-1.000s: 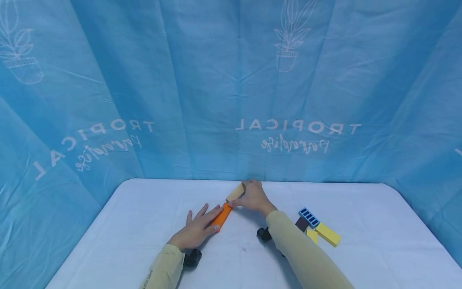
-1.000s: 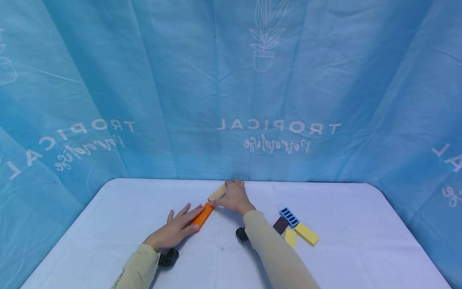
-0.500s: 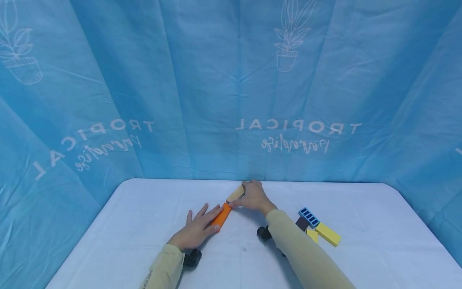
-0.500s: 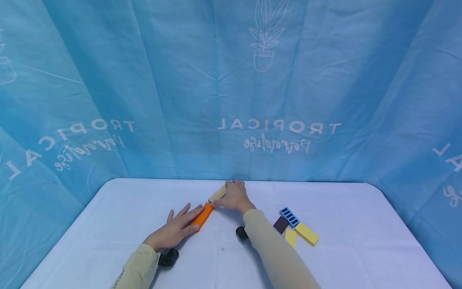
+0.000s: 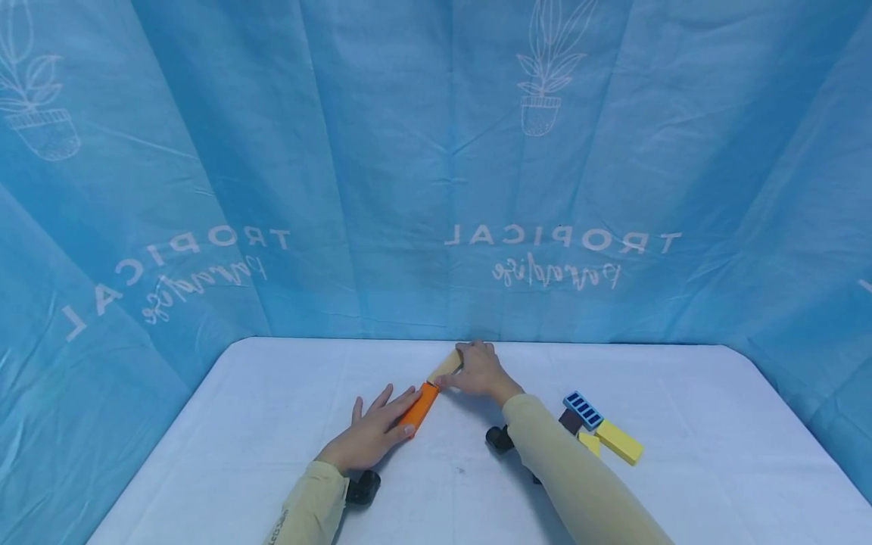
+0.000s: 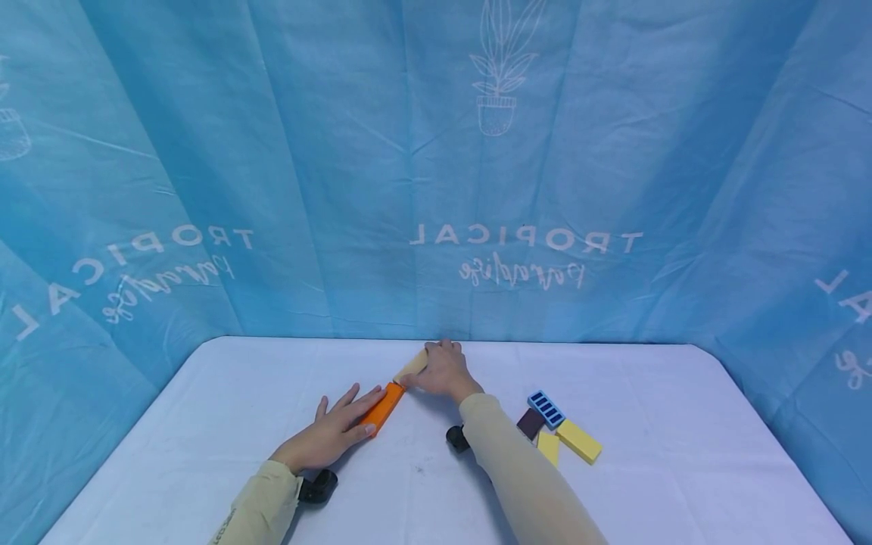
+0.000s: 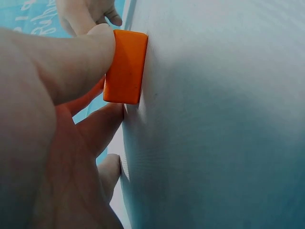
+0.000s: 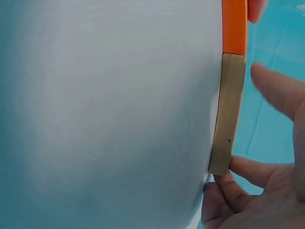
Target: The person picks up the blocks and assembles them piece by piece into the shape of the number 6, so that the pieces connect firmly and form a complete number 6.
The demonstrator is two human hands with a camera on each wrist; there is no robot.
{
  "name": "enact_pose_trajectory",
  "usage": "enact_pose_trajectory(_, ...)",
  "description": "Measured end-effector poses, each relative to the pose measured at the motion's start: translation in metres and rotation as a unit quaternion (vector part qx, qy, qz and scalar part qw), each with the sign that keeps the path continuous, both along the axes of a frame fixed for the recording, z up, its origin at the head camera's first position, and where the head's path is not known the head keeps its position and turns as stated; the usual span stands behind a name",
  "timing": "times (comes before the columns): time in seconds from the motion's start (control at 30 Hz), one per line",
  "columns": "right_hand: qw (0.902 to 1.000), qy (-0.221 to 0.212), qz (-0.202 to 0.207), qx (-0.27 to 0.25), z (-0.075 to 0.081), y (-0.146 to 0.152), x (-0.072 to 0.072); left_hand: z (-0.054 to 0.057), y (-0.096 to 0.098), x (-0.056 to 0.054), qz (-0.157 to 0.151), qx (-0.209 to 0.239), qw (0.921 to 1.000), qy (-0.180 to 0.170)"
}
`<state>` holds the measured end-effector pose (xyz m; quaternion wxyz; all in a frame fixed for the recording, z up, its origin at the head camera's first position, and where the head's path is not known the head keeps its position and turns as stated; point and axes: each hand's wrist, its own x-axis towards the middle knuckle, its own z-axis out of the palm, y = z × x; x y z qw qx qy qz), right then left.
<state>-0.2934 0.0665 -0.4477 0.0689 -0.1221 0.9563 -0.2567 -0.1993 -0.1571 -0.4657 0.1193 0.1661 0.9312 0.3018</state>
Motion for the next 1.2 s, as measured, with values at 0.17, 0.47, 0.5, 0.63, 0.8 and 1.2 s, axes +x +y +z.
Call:
enact_pose_trajectory(0.17,0.9999,-0.004,-0.009,-0.008,-0.002,0.001,-0.001,0.000,0.000,0.000,0.001,-0.001,1.0000,-0.001)
enact_pose_trajectory(0.47,0.9989,-0.006,-0.029,-0.036,-0.001,0.001,0.000,0.000,0.000,0.000,-0.002,0.002,1.0000,0.004)
enact_pose_trajectory(0.5,0.9989,-0.006,-0.029,-0.037,-0.001,0.001,0.000,0.000,-0.001,0.000,-0.003,0.003,1.0000,0.004)
enact_pose_trajectory(0.63,0.9989,-0.006,-0.029,-0.036,0.000,0.000,0.000,0.000,-0.001,0.001,-0.004,0.006,1.0000,0.005)
enact_pose_trajectory(0.8,0.9988,-0.008,-0.027,-0.040,-0.001,0.001,0.000,0.001,-0.001,0.003,-0.005,0.009,0.9999,0.003)
enact_pose_trajectory(1.2,0.9922,-0.004,-0.032,-0.120,0.011,0.023,-0.003,0.003,-0.002,0.002,-0.007,0.002,1.0000,0.000)
